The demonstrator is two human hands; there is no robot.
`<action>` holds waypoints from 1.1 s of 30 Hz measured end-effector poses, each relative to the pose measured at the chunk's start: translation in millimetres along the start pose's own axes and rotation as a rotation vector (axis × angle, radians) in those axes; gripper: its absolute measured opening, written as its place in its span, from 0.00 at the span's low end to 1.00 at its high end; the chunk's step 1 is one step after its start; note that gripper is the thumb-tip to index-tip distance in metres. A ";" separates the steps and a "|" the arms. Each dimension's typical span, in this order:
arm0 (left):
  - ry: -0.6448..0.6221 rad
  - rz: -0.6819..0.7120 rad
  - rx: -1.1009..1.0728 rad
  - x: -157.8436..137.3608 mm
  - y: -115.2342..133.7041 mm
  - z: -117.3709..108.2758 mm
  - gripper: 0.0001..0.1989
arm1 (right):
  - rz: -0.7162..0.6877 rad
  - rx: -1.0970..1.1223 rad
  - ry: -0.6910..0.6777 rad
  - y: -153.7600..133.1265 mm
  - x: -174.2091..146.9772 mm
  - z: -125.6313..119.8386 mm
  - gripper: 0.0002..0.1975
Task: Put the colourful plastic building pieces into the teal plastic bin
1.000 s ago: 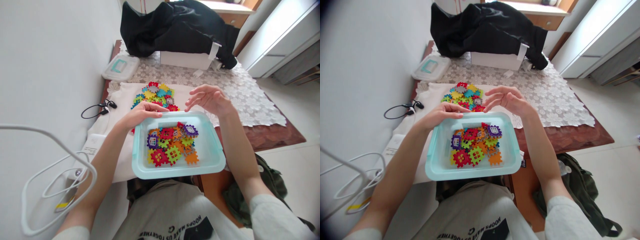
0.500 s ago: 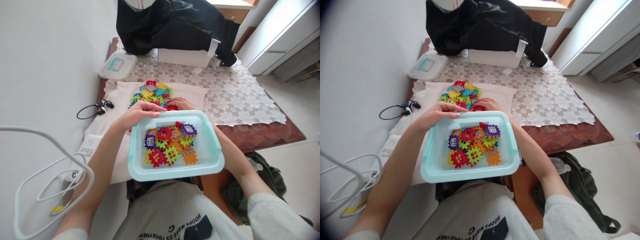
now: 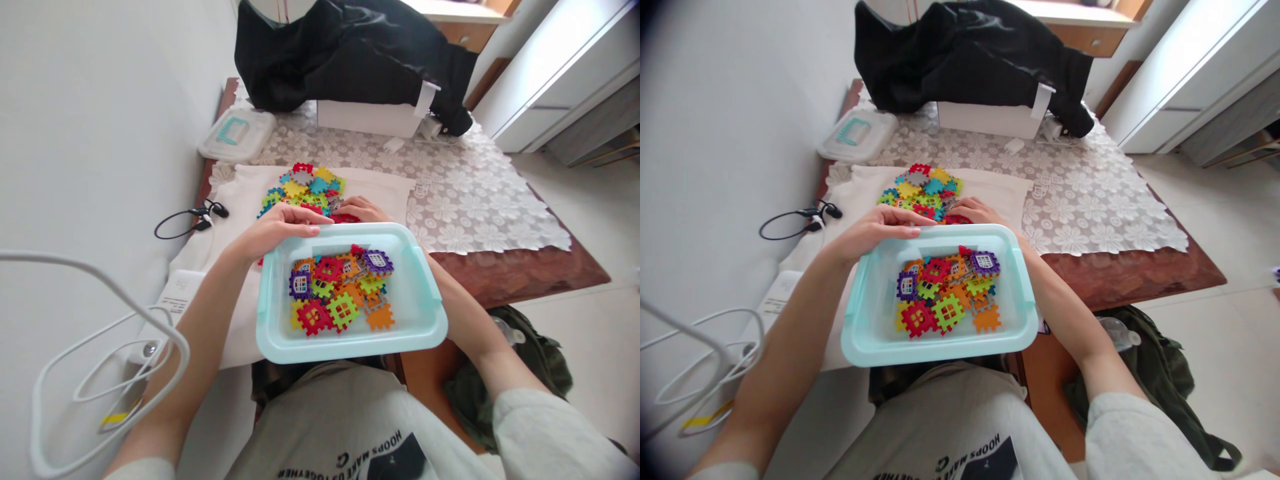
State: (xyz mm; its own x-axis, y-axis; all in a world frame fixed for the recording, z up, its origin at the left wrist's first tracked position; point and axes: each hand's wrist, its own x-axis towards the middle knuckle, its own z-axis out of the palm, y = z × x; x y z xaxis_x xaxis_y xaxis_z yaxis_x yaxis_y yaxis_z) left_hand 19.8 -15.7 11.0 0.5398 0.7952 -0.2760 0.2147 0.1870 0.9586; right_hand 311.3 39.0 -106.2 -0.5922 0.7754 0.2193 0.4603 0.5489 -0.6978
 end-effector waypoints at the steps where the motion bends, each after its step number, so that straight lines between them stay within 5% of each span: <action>1: 0.001 -0.003 0.002 0.0 -0.2 -0.1 0.22 | -0.001 -0.023 0.021 0.2 1.5 0.6 0.15; 6: -0.010 0.000 0.025 0.5 -3.2 -2.5 0.23 | 0.018 -0.021 0.070 3.7 3.7 1.2 0.20; 15: -0.016 0.010 0.019 0.2 -3.7 -2.0 0.23 | 0.015 0.018 -0.037 -1.6 -0.9 -2.3 0.17; 22: -0.022 -0.005 -0.026 0.3 -3.8 -2.3 0.22 | 0.006 0.001 0.088 3.8 0.5 8.6 0.17; 26: -0.015 -0.005 -0.015 1.3 -4.7 -2.4 0.23 | -0.031 -0.074 0.143 -6.2 -0.9 -6.7 0.19; 28: -0.020 0.005 0.000 1.7 -5.5 -2.6 0.24 | -0.040 -0.107 0.266 -15.5 -7.4 -25.4 0.20; 30: -0.032 0.016 0.016 1.8 -6.4 -2.9 0.24 | -0.008 -0.088 0.528 -25.7 -23.1 -44.3 0.19; 33: -0.035 0.028 0.045 1.0 -7.1 -2.8 0.24 | 0.054 -0.055 1.110 -41.3 -70.7 -52.0 0.16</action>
State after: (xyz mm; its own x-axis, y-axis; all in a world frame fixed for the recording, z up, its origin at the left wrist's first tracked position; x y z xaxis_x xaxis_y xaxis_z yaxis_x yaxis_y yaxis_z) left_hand 16.6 -14.6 4.1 0.5743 0.7788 -0.2523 0.2348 0.1386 0.9621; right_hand 368.5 -22.2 -57.5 0.3376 0.6323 0.6973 0.5129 0.4976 -0.6995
